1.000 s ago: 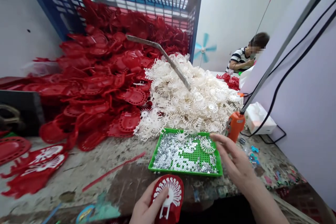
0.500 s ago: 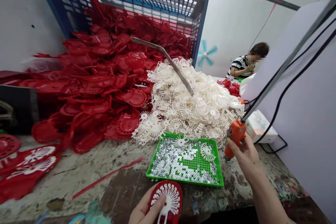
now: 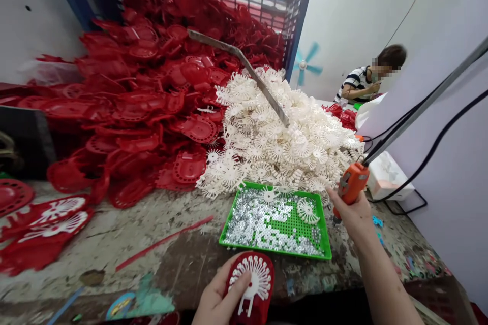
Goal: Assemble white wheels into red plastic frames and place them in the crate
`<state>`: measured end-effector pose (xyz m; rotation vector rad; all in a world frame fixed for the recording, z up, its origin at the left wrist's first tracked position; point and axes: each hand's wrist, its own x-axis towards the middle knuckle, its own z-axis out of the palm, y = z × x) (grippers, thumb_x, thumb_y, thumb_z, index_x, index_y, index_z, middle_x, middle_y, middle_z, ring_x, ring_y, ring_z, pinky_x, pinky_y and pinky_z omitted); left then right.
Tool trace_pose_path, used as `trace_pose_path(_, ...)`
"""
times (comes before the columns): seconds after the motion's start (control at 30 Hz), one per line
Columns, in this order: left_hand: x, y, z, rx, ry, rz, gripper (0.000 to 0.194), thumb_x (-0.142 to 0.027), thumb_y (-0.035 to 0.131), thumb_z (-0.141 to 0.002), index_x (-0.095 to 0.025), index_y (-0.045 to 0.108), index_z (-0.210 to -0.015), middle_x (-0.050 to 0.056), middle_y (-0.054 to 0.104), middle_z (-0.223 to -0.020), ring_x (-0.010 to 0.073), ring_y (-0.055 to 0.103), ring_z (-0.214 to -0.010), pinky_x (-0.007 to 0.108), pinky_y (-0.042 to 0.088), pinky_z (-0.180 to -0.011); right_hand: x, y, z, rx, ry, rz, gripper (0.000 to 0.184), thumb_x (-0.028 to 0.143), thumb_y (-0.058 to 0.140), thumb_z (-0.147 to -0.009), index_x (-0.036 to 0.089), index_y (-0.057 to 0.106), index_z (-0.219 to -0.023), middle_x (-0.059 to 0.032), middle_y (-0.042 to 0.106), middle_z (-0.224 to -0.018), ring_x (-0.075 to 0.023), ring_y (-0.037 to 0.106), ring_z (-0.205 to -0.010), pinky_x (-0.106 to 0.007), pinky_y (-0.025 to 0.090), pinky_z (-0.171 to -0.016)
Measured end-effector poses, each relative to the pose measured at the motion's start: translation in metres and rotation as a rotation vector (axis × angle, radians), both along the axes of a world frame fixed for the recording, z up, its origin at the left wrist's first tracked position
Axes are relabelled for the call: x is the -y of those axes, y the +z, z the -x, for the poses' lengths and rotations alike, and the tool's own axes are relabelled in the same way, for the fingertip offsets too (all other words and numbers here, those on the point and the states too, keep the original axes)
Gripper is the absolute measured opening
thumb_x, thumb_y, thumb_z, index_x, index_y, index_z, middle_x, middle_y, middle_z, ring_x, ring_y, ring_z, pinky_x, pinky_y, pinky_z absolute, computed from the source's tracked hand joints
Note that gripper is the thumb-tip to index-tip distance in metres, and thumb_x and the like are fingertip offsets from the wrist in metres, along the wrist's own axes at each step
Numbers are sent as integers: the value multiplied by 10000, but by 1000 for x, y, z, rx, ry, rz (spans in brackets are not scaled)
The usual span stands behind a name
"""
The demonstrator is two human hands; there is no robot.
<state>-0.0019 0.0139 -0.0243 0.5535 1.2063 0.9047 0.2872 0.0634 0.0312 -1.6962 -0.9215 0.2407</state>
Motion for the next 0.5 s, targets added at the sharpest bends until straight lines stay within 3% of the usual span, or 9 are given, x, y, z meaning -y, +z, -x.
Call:
trace_pose_path(0.23, 2, 9, 4, 5, -122, -96, 541, -481, 785, -694, -154, 669, -1110, 85, 737, -969, 217, 673, -795, 289, 543, -713, -10, 1, -6, -112, 12, 38, 448, 524, 796, -618, 194, 549, -793, 21, 578, -647, -167, 591, -578, -279, 483, -505)
trace_pose_path(0.37, 4, 6, 5, 23, -142, -127, 466, -449, 750, -758, -170, 653, -1119, 77, 729, -1032, 186, 661, -813, 275, 532, -747, -5, 22, 1, -108, 39, 65, 365, 443, 813, -630, 207, 556, -737, 31, 554, -585, -139, 537, -488, -256, 438, -431)
trace_pose_path(0.5, 5, 5, 4, 5, -139, -149, 463, -446, 740, -772, -170, 651, -1133, 74, 726, -1029, 181, 660, -812, 274, 529, -755, -3, 45, 20, -160, 200, -98, 313, 404, 800, -674, 224, 550, -737, 43, 531, -537, -134, 509, -449, -272, 435, -424)
